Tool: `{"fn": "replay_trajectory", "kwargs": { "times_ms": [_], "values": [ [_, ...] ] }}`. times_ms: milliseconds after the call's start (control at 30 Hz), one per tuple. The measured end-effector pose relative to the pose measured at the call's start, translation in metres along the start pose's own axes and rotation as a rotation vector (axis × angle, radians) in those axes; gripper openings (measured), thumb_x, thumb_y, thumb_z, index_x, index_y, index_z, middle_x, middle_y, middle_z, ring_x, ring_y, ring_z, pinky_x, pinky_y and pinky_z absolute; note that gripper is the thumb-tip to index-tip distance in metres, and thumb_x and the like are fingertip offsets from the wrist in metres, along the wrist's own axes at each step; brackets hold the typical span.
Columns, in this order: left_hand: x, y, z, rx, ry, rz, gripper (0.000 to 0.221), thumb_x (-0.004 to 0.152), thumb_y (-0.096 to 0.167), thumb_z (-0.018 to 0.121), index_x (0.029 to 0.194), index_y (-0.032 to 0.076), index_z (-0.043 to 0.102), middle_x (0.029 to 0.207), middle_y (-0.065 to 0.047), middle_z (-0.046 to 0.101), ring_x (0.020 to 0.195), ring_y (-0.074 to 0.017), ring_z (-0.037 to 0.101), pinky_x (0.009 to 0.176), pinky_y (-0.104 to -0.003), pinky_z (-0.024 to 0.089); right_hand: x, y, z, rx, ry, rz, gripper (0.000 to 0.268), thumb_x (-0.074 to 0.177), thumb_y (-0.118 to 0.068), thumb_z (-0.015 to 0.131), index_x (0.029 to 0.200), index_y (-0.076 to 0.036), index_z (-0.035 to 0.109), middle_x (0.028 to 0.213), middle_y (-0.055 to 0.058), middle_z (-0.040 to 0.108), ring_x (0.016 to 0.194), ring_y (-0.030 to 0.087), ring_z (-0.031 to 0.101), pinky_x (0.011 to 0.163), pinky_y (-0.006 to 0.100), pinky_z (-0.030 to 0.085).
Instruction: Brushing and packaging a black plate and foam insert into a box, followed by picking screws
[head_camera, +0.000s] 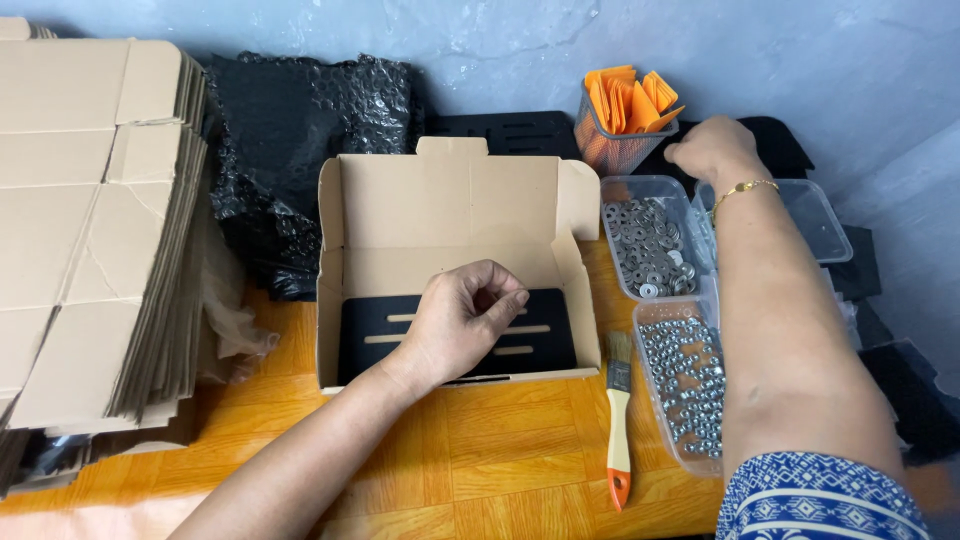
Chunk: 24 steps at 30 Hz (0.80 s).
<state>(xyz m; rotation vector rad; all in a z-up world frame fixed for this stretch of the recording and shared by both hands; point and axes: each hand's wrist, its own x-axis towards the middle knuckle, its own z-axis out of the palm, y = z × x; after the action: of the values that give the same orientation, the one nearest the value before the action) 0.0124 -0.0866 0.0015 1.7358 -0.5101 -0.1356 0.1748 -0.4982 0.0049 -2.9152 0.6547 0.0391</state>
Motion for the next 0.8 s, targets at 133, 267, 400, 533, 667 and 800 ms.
{"fn": "replay_trajectory", "kwargs": {
  "times_ms": [133,267,400,533,667,800],
  "values": [
    [0.000,-0.003,0.002,0.005,-0.009,-0.004,0.007,0.090,0.008,0.072,0.087,0.003,0.075,0.069,-0.012,0.070,0.061,-0.0197,0.068,0.052,-0.030,0.056,0.018,0.021,0.012,-0.059,-0.011,0.011,0.038,0.094,-0.047,0.063,0.112,-0.019,0.081,0.114,0.013,0.077,0.117,0.036,0.067,0.092,0.051,0.056],
    [-0.001,-0.003,0.002,0.003,-0.011,-0.015,0.007,0.090,0.008,0.071,0.087,0.002,0.075,0.069,-0.012,0.070,0.061,-0.0197,0.067,0.052,-0.031,0.056,0.017,0.034,0.015,-0.008,0.058,-0.017,0.034,0.093,-0.029,0.064,0.121,-0.015,0.078,0.114,0.014,0.077,0.112,0.037,0.069,0.093,0.050,0.056],
    [-0.001,-0.001,-0.001,-0.011,-0.006,-0.017,0.008,0.090,0.008,0.071,0.087,0.002,0.075,0.069,-0.012,0.070,0.061,-0.0184,0.066,0.053,-0.030,0.056,0.009,0.032,0.004,0.407,0.126,0.078,0.036,0.097,-0.026,0.069,0.128,-0.007,0.070,0.072,0.018,0.073,0.063,0.026,0.074,0.061,0.037,0.061],
    [-0.001,0.000,-0.002,0.126,-0.025,-0.053,0.009,0.093,0.021,0.073,0.085,0.016,0.075,0.073,0.008,0.073,0.062,-0.0040,0.056,0.061,-0.025,0.050,0.003,0.028,-0.007,0.728,0.305,0.149,0.037,0.097,-0.022,0.076,0.128,-0.003,0.068,0.095,0.009,0.076,0.060,0.018,0.074,0.048,0.029,0.067],
    [-0.002,0.005,-0.001,0.085,-0.038,-0.098,0.009,0.093,0.020,0.073,0.085,0.015,0.075,0.075,0.008,0.074,0.063,-0.0030,0.057,0.062,-0.023,0.051,0.006,0.046,-0.006,0.739,0.489,0.051,0.030,0.109,-0.025,0.076,0.084,-0.014,0.067,0.064,-0.002,0.052,0.048,0.011,0.053,0.041,0.030,0.060],
    [-0.003,0.007,0.000,0.038,-0.051,-0.114,0.010,0.093,0.020,0.074,0.085,0.015,0.074,0.074,0.008,0.072,0.065,-0.0027,0.056,0.063,-0.023,0.050,-0.002,0.054,-0.019,0.923,0.517,-0.065,0.013,0.103,-0.018,0.070,0.110,-0.009,0.076,0.099,0.001,0.071,0.057,0.020,0.077,0.039,0.017,0.057]
  ]
}}
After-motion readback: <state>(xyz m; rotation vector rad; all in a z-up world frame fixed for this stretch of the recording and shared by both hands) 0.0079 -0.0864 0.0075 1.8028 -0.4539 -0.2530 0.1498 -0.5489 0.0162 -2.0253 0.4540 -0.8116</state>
